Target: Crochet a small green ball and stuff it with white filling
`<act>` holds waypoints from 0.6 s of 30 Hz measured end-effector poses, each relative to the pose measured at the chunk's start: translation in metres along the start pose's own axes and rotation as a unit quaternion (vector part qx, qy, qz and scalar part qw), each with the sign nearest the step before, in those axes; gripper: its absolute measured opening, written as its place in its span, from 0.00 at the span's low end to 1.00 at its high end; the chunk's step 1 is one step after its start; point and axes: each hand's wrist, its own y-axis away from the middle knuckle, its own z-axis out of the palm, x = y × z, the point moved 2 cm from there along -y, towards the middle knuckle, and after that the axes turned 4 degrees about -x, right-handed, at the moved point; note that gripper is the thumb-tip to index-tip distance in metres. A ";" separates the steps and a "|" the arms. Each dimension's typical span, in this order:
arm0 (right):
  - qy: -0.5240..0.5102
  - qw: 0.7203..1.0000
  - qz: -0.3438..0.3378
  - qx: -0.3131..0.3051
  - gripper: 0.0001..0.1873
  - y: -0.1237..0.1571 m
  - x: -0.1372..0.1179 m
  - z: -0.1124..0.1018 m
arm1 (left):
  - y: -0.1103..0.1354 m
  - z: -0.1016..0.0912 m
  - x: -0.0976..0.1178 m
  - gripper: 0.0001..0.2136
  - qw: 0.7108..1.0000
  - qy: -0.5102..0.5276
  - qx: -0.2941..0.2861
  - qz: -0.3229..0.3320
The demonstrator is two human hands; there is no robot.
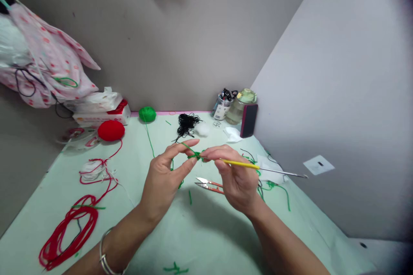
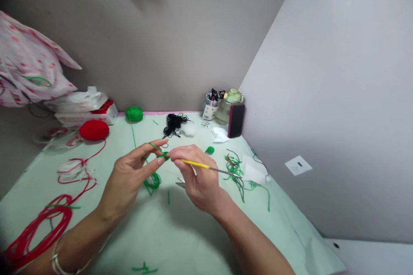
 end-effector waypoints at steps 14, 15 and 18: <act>0.072 0.996 -0.039 0.035 0.16 0.001 0.000 0.002 | -0.007 0.004 -0.009 0.19 0.925 0.311 -0.125 -0.179; 0.004 0.999 0.019 0.049 0.15 -0.001 0.001 0.000 | -0.009 0.001 -0.008 0.18 0.932 0.303 -0.110 -0.167; -0.159 0.976 0.138 0.064 0.12 -0.005 0.004 0.000 | -0.009 -0.002 -0.004 0.17 0.954 0.253 -0.095 -0.126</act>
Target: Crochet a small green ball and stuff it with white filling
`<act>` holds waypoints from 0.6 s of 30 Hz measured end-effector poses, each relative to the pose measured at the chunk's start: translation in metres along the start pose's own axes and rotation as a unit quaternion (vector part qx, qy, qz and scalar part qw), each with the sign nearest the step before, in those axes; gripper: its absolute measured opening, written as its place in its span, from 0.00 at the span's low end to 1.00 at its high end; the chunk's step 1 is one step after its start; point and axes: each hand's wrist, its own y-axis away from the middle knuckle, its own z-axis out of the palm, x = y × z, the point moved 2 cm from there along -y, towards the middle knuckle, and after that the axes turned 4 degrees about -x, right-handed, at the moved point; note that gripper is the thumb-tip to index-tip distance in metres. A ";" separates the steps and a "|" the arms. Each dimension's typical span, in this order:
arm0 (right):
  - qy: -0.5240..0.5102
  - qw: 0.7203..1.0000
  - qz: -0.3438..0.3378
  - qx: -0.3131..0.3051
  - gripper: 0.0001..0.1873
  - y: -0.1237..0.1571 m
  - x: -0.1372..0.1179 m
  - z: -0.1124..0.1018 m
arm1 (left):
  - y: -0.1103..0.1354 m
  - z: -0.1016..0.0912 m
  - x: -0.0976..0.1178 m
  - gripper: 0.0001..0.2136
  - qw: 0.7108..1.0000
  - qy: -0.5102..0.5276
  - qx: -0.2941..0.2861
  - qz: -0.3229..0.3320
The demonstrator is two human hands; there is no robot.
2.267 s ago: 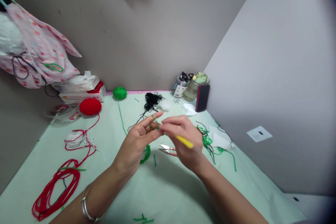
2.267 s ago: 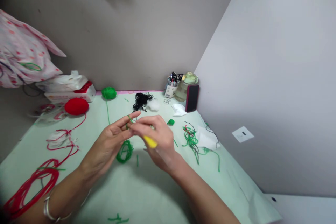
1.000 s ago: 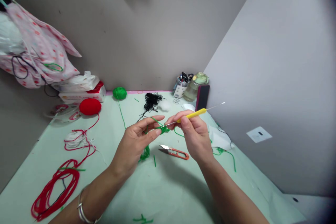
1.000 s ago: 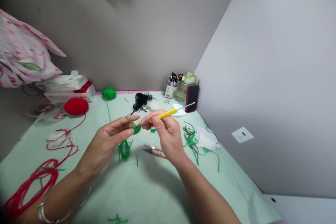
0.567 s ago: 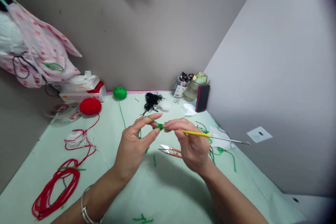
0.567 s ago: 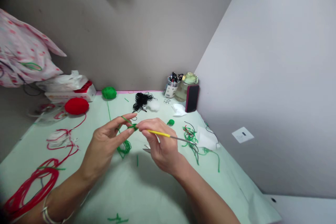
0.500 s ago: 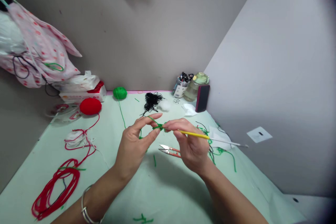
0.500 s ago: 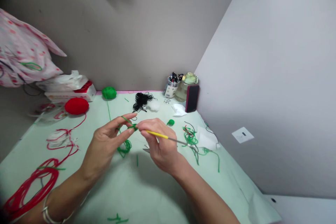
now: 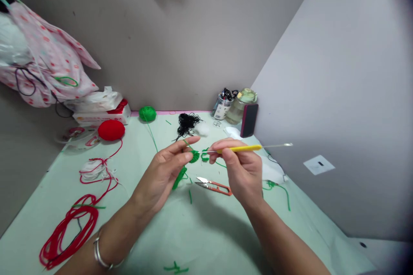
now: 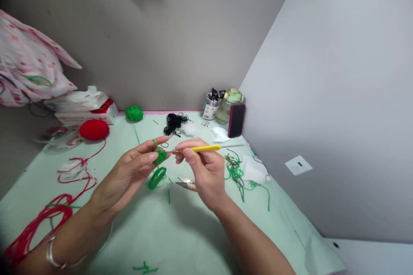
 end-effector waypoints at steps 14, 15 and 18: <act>-0.122 0.988 0.096 0.000 0.09 0.000 0.012 0.002 | 0.001 0.001 -0.006 0.21 0.996 0.019 -0.073 -0.038; -0.150 0.982 0.116 0.009 0.10 -0.001 0.013 0.000 | 0.001 0.000 -0.006 0.22 0.994 0.029 -0.091 -0.047; -0.216 0.962 0.163 0.026 0.10 -0.006 0.016 -0.005 | -0.001 -0.003 -0.007 0.21 0.989 0.048 -0.127 -0.059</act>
